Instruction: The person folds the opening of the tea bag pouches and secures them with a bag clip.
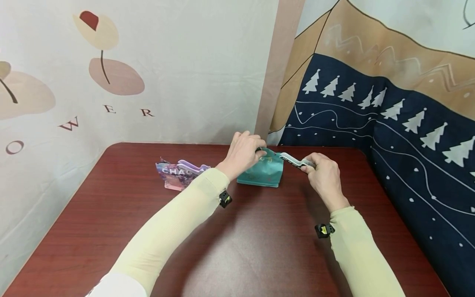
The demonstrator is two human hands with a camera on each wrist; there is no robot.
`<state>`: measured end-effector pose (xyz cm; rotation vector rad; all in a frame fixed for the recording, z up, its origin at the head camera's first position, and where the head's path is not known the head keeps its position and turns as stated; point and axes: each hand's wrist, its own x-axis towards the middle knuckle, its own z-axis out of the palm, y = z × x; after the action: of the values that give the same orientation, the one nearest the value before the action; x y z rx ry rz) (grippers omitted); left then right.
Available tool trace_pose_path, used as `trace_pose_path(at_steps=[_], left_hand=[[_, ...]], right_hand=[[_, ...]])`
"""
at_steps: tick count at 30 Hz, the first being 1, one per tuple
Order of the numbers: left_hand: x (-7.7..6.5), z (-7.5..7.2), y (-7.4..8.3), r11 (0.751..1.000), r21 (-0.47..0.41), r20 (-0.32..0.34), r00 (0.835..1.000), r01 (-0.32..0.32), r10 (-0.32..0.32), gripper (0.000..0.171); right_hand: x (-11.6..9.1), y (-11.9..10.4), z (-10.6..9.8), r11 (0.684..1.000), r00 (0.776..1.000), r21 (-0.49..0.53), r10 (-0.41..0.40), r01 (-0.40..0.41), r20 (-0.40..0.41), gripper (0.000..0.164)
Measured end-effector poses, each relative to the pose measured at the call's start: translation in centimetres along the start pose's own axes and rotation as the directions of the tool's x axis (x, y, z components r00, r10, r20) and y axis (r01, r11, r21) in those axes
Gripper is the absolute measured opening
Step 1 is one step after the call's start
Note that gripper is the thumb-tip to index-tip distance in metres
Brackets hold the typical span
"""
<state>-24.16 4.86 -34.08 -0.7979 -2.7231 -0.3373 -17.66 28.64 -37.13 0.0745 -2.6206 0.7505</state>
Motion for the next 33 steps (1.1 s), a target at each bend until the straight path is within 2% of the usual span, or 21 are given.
trace_pose_path(at_steps=[7, 14, 21, 33], left_hand=[[0.07, 0.05, 0.12, 1.0, 0.008, 0.002, 1.0, 0.007, -0.007, 0.019], [0.15, 0.19, 0.35, 0.998, 0.058, 0.02, 0.999, 0.023, -0.024, 0.027], [0.17, 0.48, 0.58, 0.995, 0.085, 0.0, 0.999, 0.044, -0.044, 0.038], [0.45, 0.73, 0.9, 0.991, 0.119, -0.025, 0.998, 0.053, -0.051, 0.03]], right_hand=[[0.1, -0.09, -0.04, 1.0, 1.0, 0.003, 0.005, -0.005, 0.016, 0.014], [0.02, -0.2, -0.08, 1.0, 1.0, -0.007, 0.013, -0.012, 0.023, 0.013], [0.04, -0.36, -0.13, 1.0, 1.0, -0.014, -0.006, 0.007, 0.012, 0.013], [0.14, -0.4, -0.12, 1.0, 1.0, -0.015, -0.017, 0.017, 0.014, 0.013]])
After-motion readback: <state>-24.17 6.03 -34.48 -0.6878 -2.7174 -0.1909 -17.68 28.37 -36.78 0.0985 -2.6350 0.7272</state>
